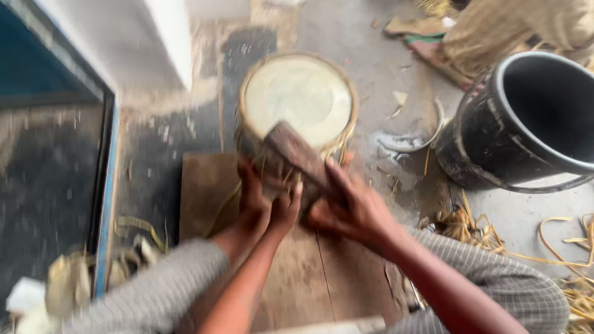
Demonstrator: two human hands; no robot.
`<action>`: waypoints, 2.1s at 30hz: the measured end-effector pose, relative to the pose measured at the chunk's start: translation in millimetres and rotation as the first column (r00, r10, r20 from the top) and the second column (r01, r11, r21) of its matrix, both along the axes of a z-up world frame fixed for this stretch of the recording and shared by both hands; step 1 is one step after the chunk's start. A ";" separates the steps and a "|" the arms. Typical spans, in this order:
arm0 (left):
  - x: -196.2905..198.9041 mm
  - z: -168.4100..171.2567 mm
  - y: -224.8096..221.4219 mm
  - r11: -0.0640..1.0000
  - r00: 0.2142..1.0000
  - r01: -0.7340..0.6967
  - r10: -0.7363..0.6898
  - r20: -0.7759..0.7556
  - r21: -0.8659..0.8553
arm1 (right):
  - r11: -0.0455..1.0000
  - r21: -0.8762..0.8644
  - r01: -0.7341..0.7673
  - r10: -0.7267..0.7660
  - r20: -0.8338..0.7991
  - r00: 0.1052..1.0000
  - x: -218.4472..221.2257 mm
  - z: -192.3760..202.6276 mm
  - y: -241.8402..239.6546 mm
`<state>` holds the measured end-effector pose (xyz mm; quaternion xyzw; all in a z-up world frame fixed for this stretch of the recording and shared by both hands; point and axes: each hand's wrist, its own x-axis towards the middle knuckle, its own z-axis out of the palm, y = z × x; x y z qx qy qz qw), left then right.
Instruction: The person repairs a drum by hand and using a wooden mallet, tightening the cords around the drum's body and tapping the rim.
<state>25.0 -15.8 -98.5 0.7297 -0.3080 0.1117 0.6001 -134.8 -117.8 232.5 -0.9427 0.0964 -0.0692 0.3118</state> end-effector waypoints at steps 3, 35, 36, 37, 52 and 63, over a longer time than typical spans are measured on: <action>10.6 -13.7 15.0 0.981 0.980 0.103 -0.128 -0.150 -0.166 | 0.979 0.144 -0.141 0.121 0.137 0.983 -31.5 -38.7 -7.6; -25.6 118.9 36.4 0.889 0.935 -0.269 0.149 0.322 0.370 | 0.946 0.128 0.297 -0.323 0.392 0.861 81.6 -143.8 -18.4; -22.8 119.3 35.6 0.904 0.948 -0.244 0.147 0.282 0.352 | 0.952 0.105 0.287 -0.305 0.360 0.882 81.9 -139.0 -18.2; -20.0 117.9 35.1 0.916 0.959 -0.223 0.145 0.243 0.334 | 0.957 0.089 0.276 -0.289 0.365 0.885 80.4 -135.8 -16.5; -18.8 107.5 33.7 0.900 0.965 -0.187 0.094 0.243 0.395 | 0.420 0.908 0.008 -0.344 0.151 0.927 70.1 -223.8 -4.3; -36.5 104.9 18.0 0.959 0.991 0.131 -0.120 -0.057 0.250 | 0.205 0.977 0.060 -0.282 0.000 0.959 50.5 -185.2 9.1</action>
